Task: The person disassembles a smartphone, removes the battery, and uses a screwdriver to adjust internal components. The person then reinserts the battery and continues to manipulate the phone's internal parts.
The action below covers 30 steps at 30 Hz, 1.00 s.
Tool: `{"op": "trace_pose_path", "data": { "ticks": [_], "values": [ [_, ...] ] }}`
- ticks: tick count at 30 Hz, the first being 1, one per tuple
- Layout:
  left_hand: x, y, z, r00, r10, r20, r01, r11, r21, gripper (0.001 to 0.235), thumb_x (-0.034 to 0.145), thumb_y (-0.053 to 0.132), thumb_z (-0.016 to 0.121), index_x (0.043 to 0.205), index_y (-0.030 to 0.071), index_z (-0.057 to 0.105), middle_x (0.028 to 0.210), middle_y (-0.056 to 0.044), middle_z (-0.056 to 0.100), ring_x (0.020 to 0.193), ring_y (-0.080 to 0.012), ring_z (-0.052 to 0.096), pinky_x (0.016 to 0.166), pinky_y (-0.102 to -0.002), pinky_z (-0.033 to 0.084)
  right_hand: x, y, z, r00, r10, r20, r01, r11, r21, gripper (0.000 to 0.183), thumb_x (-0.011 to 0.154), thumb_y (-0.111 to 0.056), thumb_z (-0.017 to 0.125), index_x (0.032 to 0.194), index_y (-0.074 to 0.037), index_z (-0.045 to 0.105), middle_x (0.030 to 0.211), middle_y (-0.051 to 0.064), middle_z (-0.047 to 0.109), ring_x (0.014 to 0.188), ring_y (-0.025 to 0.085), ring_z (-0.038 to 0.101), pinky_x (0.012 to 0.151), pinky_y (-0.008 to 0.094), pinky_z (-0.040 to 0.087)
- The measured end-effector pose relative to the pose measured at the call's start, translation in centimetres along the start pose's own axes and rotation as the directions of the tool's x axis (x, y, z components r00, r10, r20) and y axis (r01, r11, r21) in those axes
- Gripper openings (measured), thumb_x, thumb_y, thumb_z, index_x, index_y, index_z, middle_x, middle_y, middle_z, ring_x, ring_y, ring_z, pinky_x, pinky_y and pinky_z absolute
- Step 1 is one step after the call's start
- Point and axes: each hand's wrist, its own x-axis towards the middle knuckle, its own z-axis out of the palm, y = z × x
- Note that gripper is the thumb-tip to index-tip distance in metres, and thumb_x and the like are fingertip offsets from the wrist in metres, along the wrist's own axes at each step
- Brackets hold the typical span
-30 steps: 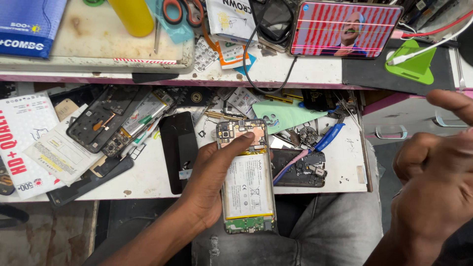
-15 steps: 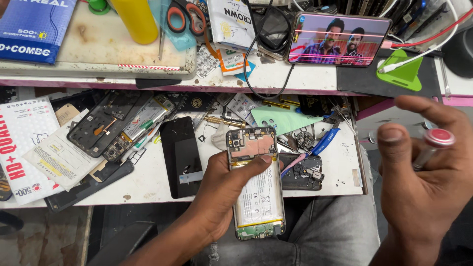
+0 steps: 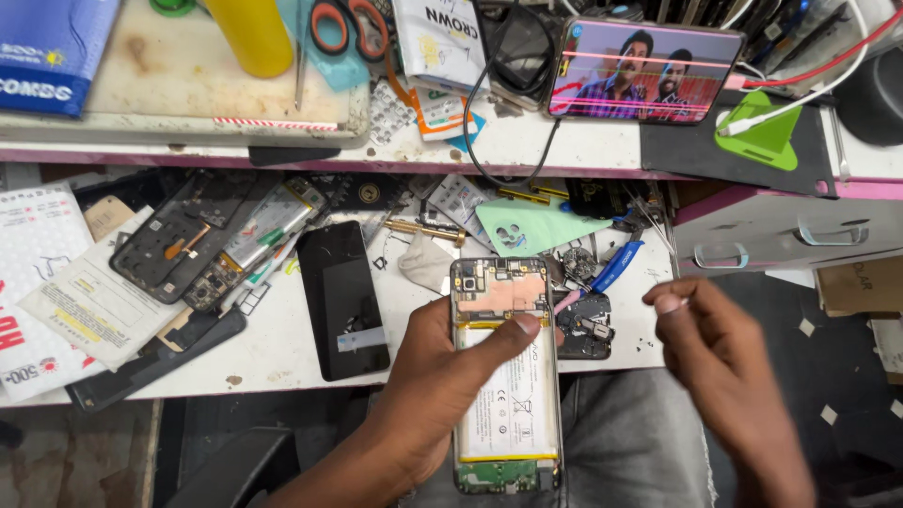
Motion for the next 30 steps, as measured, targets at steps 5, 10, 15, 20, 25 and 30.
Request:
{"op": "trace_pose_path", "data": {
  "ticks": [5, 10, 15, 20, 25, 30],
  "values": [
    [-0.2, 0.4, -0.4, 0.989, -0.144, 0.035, 0.148, 0.978, -0.15, 0.038, 0.085, 0.021, 0.072, 0.116, 0.001, 0.067, 0.098, -0.015, 0.08, 0.08, -0.0209, 0.075, 0.071, -0.038, 0.062, -0.7, 6.4, 0.6, 0.997, 0.018, -0.08, -0.022, 0.998, -0.055, 0.02, 0.098, -0.022, 0.066, 0.097, -0.002, 0.068, 0.066, -0.005, 0.048, 0.056, 0.004, 0.037, 0.048, 0.024, 0.027],
    [-0.4, -0.2, 0.1, 0.995, -0.078, 0.069, 0.087, 0.988, -0.131, 0.038, 0.086, 0.016, 0.071, 0.119, -0.002, 0.065, 0.104, -0.015, 0.079, 0.087, -0.0205, 0.076, 0.077, -0.037, 0.063, -3.0, 7.5, -0.3, 0.972, 0.21, 0.102, -0.227, 0.954, 0.196, 0.023, 0.105, -0.023, 0.068, 0.106, 0.0, 0.069, 0.065, -0.002, 0.046, 0.051, 0.007, 0.031, 0.044, 0.025, 0.021],
    [-0.9, -1.4, 1.2, 0.982, 0.136, 0.133, -0.148, 0.985, 0.088, 0.041, 0.088, 0.01, 0.072, 0.126, 0.001, 0.06, 0.111, -0.01, 0.074, 0.097, -0.015, 0.072, 0.083, -0.033, 0.061, -6.2, 5.1, 3.0, 0.857, -0.016, 0.515, -0.255, 0.855, 0.451, 0.035, 0.101, -0.017, 0.065, 0.128, 0.005, 0.063, 0.1, 0.007, 0.067, 0.09, 0.011, 0.06, 0.078, 0.026, 0.046],
    [-1.6, -0.9, 0.5, 0.939, 0.209, 0.273, -0.197, 0.978, -0.068, 0.041, 0.097, 0.011, 0.062, 0.135, -0.001, 0.052, 0.119, -0.01, 0.069, 0.11, -0.0138, 0.066, 0.097, -0.033, 0.054, -6.7, 2.1, 5.1, 0.914, 0.248, 0.319, -0.368, 0.838, 0.403, 0.046, 0.087, -0.011, 0.069, 0.129, 0.006, 0.062, 0.11, 0.022, 0.081, 0.101, 0.023, 0.076, 0.088, 0.038, 0.058],
    [-2.1, -0.7, -0.2, 0.926, 0.195, 0.323, -0.16, 0.978, -0.13, 0.037, 0.103, 0.013, 0.051, 0.136, -0.004, 0.055, 0.115, -0.015, 0.071, 0.106, -0.0168, 0.067, 0.095, -0.033, 0.052, -7.1, 1.5, 5.4, 0.966, 0.167, 0.197, -0.231, 0.898, 0.374, 0.05, 0.084, -0.004, 0.07, 0.132, 0.008, 0.065, 0.115, 0.021, 0.081, 0.108, 0.025, 0.076, 0.094, 0.04, 0.059],
    [-2.4, -1.4, 0.2, 0.899, 0.283, 0.335, -0.246, 0.958, -0.147, 0.034, 0.108, 0.012, 0.049, 0.135, -0.007, 0.055, 0.123, -0.015, 0.069, 0.112, -0.0148, 0.065, 0.1, -0.032, 0.052, -7.3, 2.5, 5.1, 0.983, 0.054, 0.177, -0.114, 0.93, 0.349, 0.049, 0.085, -0.003, 0.071, 0.132, 0.009, 0.065, 0.116, 0.022, 0.08, 0.11, 0.025, 0.074, 0.095, 0.04, 0.059]
  ]
}}
